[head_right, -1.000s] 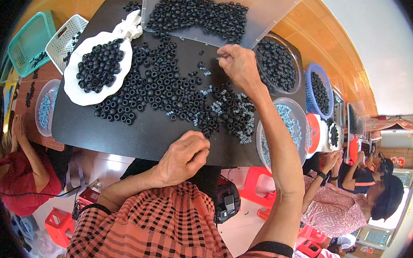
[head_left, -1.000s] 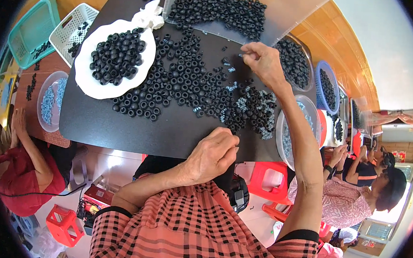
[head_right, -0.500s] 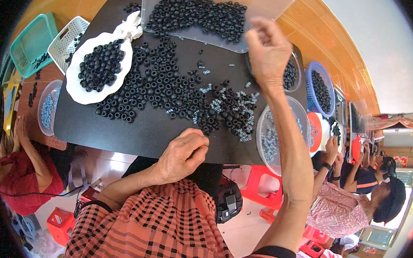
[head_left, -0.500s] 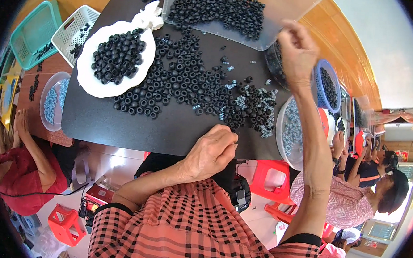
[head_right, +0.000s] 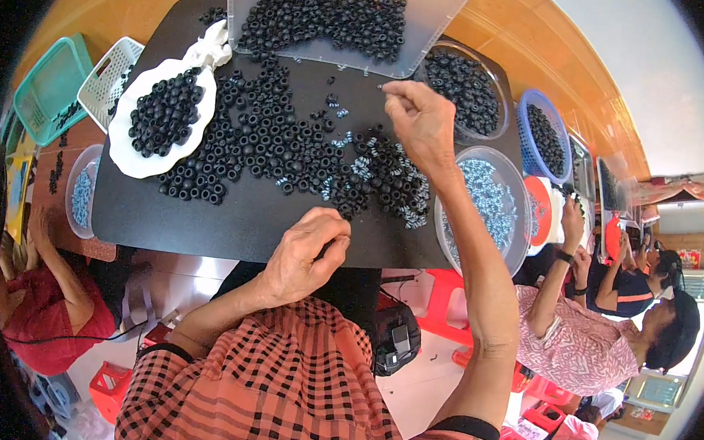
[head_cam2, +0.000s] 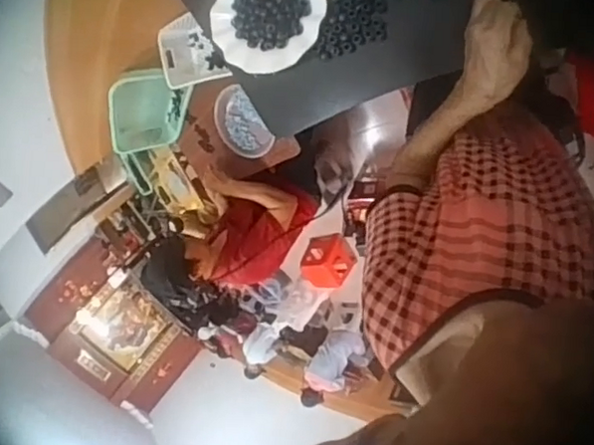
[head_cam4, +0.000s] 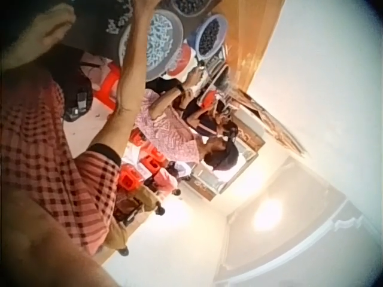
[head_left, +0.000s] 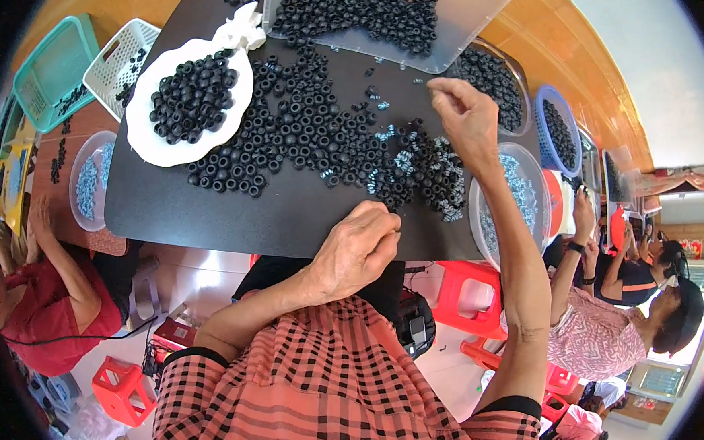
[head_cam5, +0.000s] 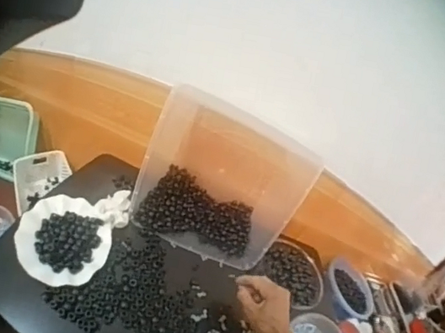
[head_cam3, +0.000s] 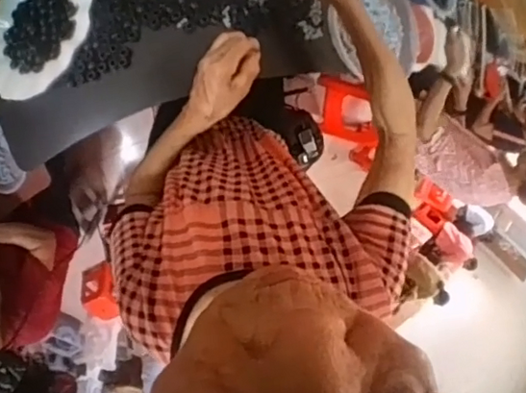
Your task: The person assembles components by picking up small patterned inserts and inserting them into black rubber rings by hand.
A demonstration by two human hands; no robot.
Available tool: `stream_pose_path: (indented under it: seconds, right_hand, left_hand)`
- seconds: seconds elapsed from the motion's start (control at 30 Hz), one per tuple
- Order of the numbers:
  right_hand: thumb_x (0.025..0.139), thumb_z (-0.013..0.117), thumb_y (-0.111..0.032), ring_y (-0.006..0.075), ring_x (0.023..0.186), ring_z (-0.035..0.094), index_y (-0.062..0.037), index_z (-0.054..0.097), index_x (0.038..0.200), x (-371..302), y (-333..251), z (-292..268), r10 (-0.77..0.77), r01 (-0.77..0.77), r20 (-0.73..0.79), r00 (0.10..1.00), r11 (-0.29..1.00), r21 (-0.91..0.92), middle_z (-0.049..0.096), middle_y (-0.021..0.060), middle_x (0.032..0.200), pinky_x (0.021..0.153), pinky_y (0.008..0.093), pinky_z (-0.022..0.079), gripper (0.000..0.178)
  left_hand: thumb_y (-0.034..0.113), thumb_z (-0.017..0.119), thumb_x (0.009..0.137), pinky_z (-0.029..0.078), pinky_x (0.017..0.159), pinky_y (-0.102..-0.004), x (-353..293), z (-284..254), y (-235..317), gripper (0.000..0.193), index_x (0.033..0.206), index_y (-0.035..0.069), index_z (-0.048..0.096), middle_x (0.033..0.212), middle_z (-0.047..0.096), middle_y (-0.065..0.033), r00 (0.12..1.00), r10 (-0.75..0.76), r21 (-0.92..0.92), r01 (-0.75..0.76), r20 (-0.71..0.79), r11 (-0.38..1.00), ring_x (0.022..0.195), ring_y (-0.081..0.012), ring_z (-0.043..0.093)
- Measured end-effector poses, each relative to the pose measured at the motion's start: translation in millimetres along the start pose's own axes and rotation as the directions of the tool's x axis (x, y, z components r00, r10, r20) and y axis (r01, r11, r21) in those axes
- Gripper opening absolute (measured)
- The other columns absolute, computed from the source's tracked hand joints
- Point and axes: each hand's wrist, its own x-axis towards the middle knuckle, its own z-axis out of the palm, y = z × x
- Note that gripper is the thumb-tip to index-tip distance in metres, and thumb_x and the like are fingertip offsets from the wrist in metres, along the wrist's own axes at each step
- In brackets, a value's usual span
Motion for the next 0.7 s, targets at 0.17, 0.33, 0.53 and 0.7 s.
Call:
stream_pose_path:
  seconds: [0.17, 0.33, 0.53, 0.7]
  right_hand:
    - [0.082, 0.062, -0.007, 0.0054, 0.058, 0.051, -0.0001, 0.069, 0.095, -35.3, -13.8, 7.3, 0.078, -0.078, -0.007, 0.997, 0.997, 0.023, 0.061, 0.0041, 0.065, 0.054, 0.0233, 0.042, 0.016]
    - [0.085, 0.063, -0.005, 0.0012, 0.057, 0.044, -0.0020, 0.069, 0.097, -77.5, -30.1, 16.4, 0.192, -0.161, -0.168, 0.967, 0.970, 0.183, 0.054, -0.0046, 0.063, 0.050, 0.0195, 0.036, 0.014]
    - [0.079, 0.064, 0.006, 0.0070, 0.052, 0.048, -0.0043, 0.067, 0.094, -125.1, -24.3, 29.5, -0.162, 0.161, -0.250, 0.955, 0.987, -0.025, 0.059, 0.0037, 0.067, 0.048, 0.0222, 0.039, 0.019]
    - [0.077, 0.064, 0.007, 0.0124, 0.053, 0.052, -0.0034, 0.066, 0.095, -124.6, -27.6, 34.5, -0.310, 0.304, -0.164, 0.936, 0.951, -0.064, 0.056, 0.0068, 0.067, 0.049, 0.0251, 0.041, 0.021]
  left_hand:
    - [-0.004, 0.060, 0.079, 0.049, 0.073, -0.0379, -0.5, -0.4, -1.4, 0.013, 0.091, -0.002, 0.057, 0.079, 0.058, -0.0134, 1.000, 0.016, 0.017, -0.016, 0.011, 1.000, 0.085, -0.0309, 0.059]
    - [-0.003, 0.060, 0.079, 0.048, 0.074, -0.0379, -3.6, 0.0, -1.4, 0.013, 0.091, -0.003, 0.056, 0.084, 0.059, -0.0156, 1.000, 0.011, 0.031, -0.010, -0.026, 0.999, 0.086, -0.0317, 0.059]
    - [-0.001, 0.058, 0.080, 0.048, 0.072, -0.0391, -3.3, 1.0, -2.5, 0.010, 0.090, -0.003, 0.056, 0.083, 0.059, -0.0159, 1.000, 0.025, 0.035, -0.024, -0.013, 0.999, 0.083, -0.0322, 0.058]
    - [-0.001, 0.056, 0.081, 0.047, 0.070, -0.0385, -3.0, 1.1, -3.9, 0.009, 0.090, -0.004, 0.055, 0.082, 0.059, -0.0160, 0.998, 0.066, 0.052, -0.065, -0.015, 0.997, 0.081, -0.0318, 0.057]
